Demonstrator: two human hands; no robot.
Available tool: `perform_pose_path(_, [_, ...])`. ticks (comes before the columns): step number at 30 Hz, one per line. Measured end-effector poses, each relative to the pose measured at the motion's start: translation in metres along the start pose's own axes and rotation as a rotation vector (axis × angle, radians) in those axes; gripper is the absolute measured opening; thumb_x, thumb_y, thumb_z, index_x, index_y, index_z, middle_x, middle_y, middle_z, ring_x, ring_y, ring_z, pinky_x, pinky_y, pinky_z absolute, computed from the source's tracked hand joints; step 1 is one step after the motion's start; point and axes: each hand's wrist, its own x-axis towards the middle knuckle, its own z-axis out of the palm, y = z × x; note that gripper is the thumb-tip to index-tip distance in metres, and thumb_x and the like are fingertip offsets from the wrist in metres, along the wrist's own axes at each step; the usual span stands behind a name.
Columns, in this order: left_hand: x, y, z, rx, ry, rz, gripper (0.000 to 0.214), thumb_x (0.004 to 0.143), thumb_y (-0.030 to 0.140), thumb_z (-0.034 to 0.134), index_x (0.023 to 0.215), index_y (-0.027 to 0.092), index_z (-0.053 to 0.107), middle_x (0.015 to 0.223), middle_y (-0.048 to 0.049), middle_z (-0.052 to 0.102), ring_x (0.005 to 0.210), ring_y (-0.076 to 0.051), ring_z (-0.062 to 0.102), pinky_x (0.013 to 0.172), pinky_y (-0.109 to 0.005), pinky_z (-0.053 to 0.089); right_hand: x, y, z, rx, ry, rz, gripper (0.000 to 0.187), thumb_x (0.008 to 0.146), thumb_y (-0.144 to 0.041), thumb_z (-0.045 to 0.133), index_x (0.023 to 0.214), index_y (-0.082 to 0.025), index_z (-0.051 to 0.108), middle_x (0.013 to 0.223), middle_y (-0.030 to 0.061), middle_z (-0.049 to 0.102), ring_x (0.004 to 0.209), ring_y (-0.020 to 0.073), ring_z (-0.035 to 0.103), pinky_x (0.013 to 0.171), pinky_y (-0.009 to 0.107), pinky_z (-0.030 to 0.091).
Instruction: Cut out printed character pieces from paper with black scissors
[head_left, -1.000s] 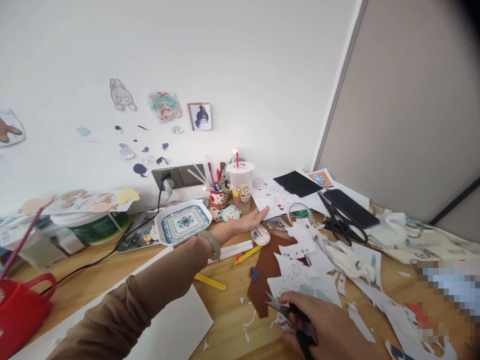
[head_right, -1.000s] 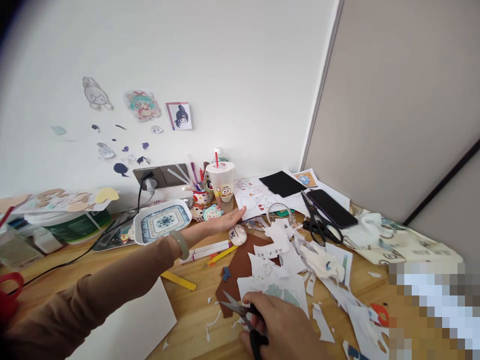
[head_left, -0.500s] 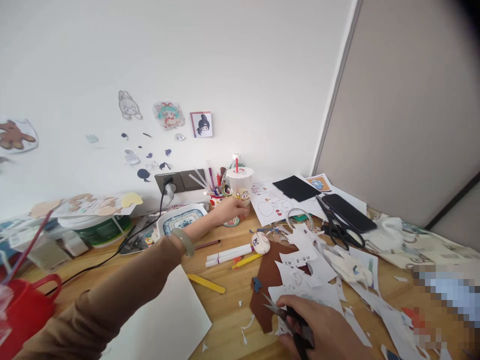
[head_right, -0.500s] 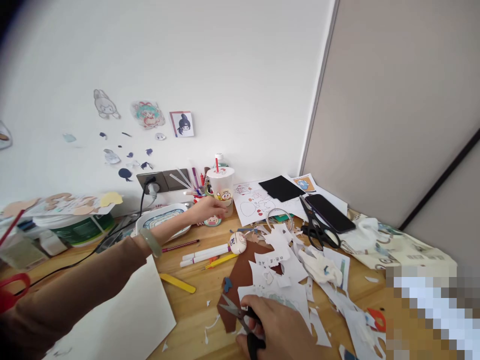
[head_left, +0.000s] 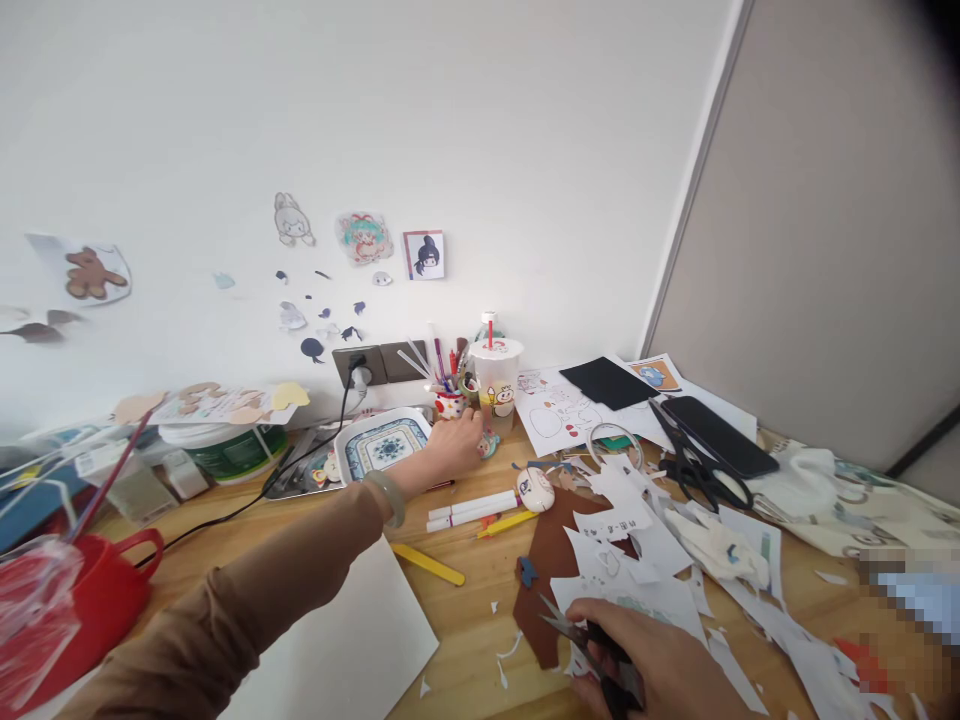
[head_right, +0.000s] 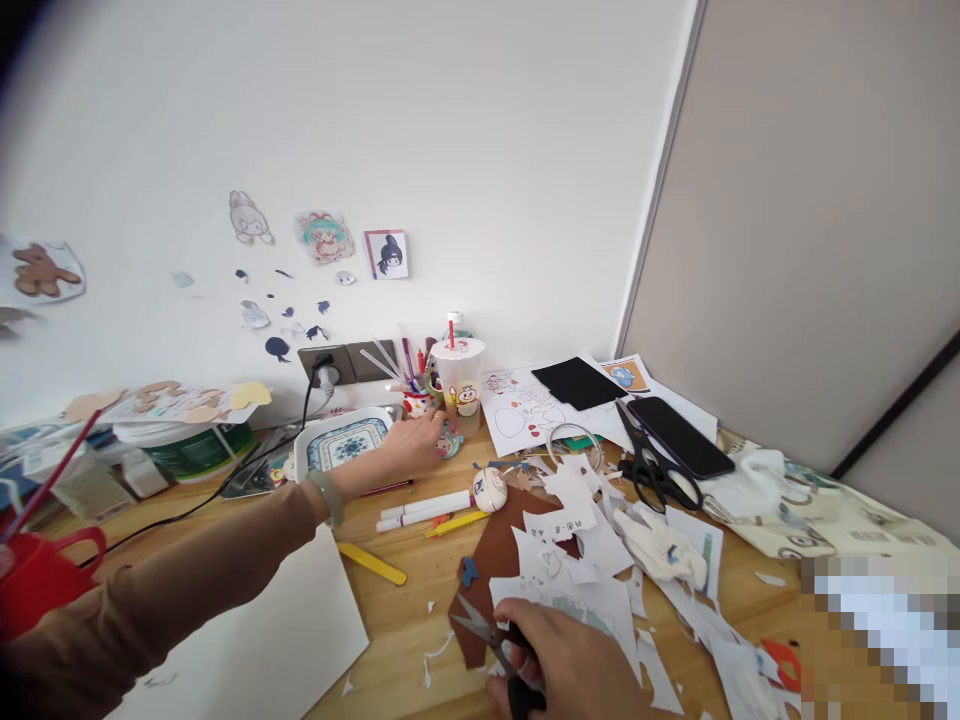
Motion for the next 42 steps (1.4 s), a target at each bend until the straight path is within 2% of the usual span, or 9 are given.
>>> perform_pose_path(11, [0.001, 0.028, -0.001, 0.009, 0.120, -0.035, 0.032, 0.086, 0.014, 0.024, 0.115, 0.015, 0.038, 0.115, -0.0153, 0.044, 0.095, -0.026, 0.053, 0.068, -0.037, 0.046, 0.001, 0.000, 0.000, -0.061, 0.011, 0.007, 0.022, 0.064, -0.013, 0.057, 0.083, -0.025, 0.060, 0.077, -0.0003, 0.069, 0.068, 0.0190, 0.063, 0.056, 0.022, 0.047])
perform_pose_path(17, [-0.020, 0.027, -0.011, -0.052, 0.159, -0.052, 0.041, 0.083, 0.035, 0.042, 0.119, 0.017, 0.033, 0.114, -0.0127, 0.043, 0.096, -0.026, 0.053, 0.067, -0.033, 0.046, -0.003, 0.002, 0.000, -0.036, 0.046, -0.028, 0.029, 0.065, -0.014, 0.057, 0.090, -0.027, 0.061, 0.080, 0.0000, 0.070, 0.072, 0.0198, 0.065, 0.061, 0.022, 0.049])
perform_pose_path(20, [-0.038, 0.020, -0.024, -0.101, 0.178, -0.071, 0.041, 0.083, 0.040, 0.039, 0.118, 0.019, 0.034, 0.118, -0.0110, 0.042, 0.089, -0.022, 0.056, 0.064, -0.031, 0.046, -0.004, 0.003, 0.001, -0.042, 0.078, -0.039, 0.029, 0.066, -0.015, 0.056, 0.093, -0.027, 0.061, 0.080, 0.0004, 0.071, 0.071, 0.0199, 0.065, 0.060, 0.023, 0.049])
perform_pose_path(23, [-0.058, 0.005, -0.042, -0.145, 0.162, -0.065, 0.037, 0.083, 0.039, 0.037, 0.113, 0.019, 0.042, 0.117, -0.0092, 0.047, 0.087, -0.021, 0.057, 0.065, -0.030, 0.045, -0.005, 0.004, 0.002, -0.039, 0.098, -0.023, 0.027, 0.068, -0.019, 0.055, 0.094, -0.026, 0.060, 0.081, 0.0016, 0.071, 0.071, 0.0213, 0.066, 0.057, 0.024, 0.049])
perform_pose_path(28, [-0.103, -0.021, -0.067, -0.173, 0.037, -0.031, 0.033, 0.084, 0.036, 0.034, 0.078, 0.020, 0.062, 0.082, -0.0055, 0.064, 0.081, -0.022, 0.058, 0.066, -0.029, 0.042, -0.006, 0.002, 0.000, 0.128, 0.121, 0.011, 0.022, 0.073, -0.027, 0.053, 0.094, -0.023, 0.058, 0.068, 0.0012, 0.068, 0.059, 0.0199, 0.062, 0.053, 0.025, 0.047])
perform_pose_path(30, [-0.127, -0.022, -0.074, -0.196, -0.014, 0.015, 0.031, 0.085, 0.030, 0.032, 0.086, 0.023, 0.063, 0.078, -0.0023, 0.065, 0.078, -0.019, 0.059, 0.066, -0.026, 0.041, -0.007, -0.001, -0.002, 0.263, 0.135, 0.008, 0.021, 0.073, -0.030, 0.055, 0.092, -0.022, 0.057, 0.063, 0.0001, 0.066, 0.054, 0.0180, 0.059, 0.053, 0.026, 0.046])
perform_pose_path(35, [-0.196, 0.001, -0.078, -0.248, -0.084, 0.146, 0.030, 0.085, 0.027, 0.035, 0.104, 0.027, 0.058, 0.097, -0.0042, 0.065, 0.087, -0.018, 0.059, 0.073, -0.026, 0.041, -0.003, 0.000, -0.017, 0.588, 0.313, 0.076, 0.026, 0.072, -0.038, 0.057, 0.090, -0.019, 0.057, 0.056, -0.0020, 0.058, 0.048, 0.0152, 0.055, 0.042, 0.023, 0.041])
perform_pose_path(39, [-0.244, 0.028, -0.071, -0.359, -0.250, 0.337, 0.027, 0.084, 0.031, 0.039, 0.102, 0.031, 0.059, 0.096, -0.0044, 0.065, 0.089, -0.019, 0.057, 0.077, -0.029, 0.042, 0.002, 0.016, -0.030, 0.568, 0.531, 0.148, 0.030, 0.079, -0.038, 0.050, 0.100, -0.016, 0.052, 0.066, 0.0014, 0.059, 0.061, 0.0182, 0.060, 0.046, 0.024, 0.043])
perform_pose_path(42, [-0.266, 0.044, -0.064, -0.417, -0.289, 0.412, 0.027, 0.086, 0.028, 0.035, 0.096, 0.031, 0.060, 0.093, -0.0032, 0.065, 0.088, -0.018, 0.057, 0.076, -0.028, 0.042, 0.004, 0.027, -0.034, 0.436, 0.540, 0.179, 0.030, 0.081, -0.033, 0.051, 0.106, -0.016, 0.050, 0.077, 0.0022, 0.062, 0.071, 0.0184, 0.062, 0.056, 0.025, 0.047])
